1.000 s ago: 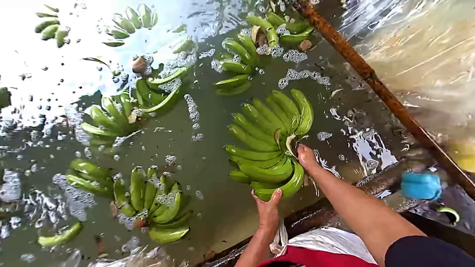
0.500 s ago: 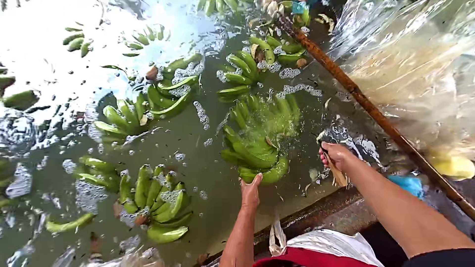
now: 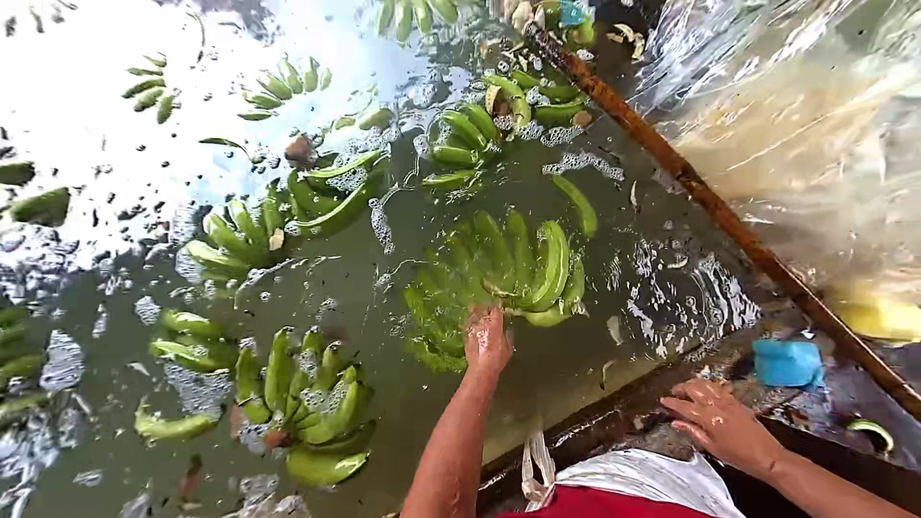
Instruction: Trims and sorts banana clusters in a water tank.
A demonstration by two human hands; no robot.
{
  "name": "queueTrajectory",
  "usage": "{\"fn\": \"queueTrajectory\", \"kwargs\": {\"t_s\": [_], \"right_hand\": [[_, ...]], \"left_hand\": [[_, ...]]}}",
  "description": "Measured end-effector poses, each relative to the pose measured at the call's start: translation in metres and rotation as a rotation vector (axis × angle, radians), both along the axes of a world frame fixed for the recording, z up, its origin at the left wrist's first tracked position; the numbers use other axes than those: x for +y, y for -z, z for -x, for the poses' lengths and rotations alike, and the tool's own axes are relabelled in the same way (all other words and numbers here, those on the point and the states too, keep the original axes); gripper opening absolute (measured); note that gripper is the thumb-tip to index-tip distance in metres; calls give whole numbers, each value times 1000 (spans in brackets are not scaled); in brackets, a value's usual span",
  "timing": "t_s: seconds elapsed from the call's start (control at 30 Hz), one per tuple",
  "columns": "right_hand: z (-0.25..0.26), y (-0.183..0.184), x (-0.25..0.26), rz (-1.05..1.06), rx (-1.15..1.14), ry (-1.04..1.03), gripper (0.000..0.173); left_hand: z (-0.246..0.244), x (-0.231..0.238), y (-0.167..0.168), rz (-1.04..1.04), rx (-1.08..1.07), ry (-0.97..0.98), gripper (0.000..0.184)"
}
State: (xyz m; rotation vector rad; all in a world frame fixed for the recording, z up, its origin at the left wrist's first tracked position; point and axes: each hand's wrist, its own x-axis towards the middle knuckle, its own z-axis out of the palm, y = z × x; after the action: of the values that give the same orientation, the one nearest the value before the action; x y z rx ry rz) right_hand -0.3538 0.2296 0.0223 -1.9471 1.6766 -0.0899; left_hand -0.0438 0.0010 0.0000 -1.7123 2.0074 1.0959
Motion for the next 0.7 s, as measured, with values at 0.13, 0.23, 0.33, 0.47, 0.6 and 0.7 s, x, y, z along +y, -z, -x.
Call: {"fn": "queueTrajectory", "kwargs": {"t_s": [0.13, 0.23, 0.33, 0.47, 0.6, 0.7], "right_hand": [[-19, -12, -22, 67, 27, 53, 23], [-60, -6, -73, 142, -56, -8, 24], [-132, -4, -145, -53, -167, -119, 38], [-216, 2, -232, -450, -62, -250, 60], [-243, 26, -268, -563, 13, -358, 45], [-246, 43, -280, -613, 9, -360, 45]], "left_hand": [[3, -9, 10, -22, -106, 18, 47], [-7, -18, 9, -72, -85, 173, 42], [-21, -31, 1, -136, -62, 319, 41], [-61, -8, -15, 136, 64, 59, 32], [-115, 84, -4, 792, 218, -313, 28], [-129, 152, -6, 453, 152, -444, 29]]}}
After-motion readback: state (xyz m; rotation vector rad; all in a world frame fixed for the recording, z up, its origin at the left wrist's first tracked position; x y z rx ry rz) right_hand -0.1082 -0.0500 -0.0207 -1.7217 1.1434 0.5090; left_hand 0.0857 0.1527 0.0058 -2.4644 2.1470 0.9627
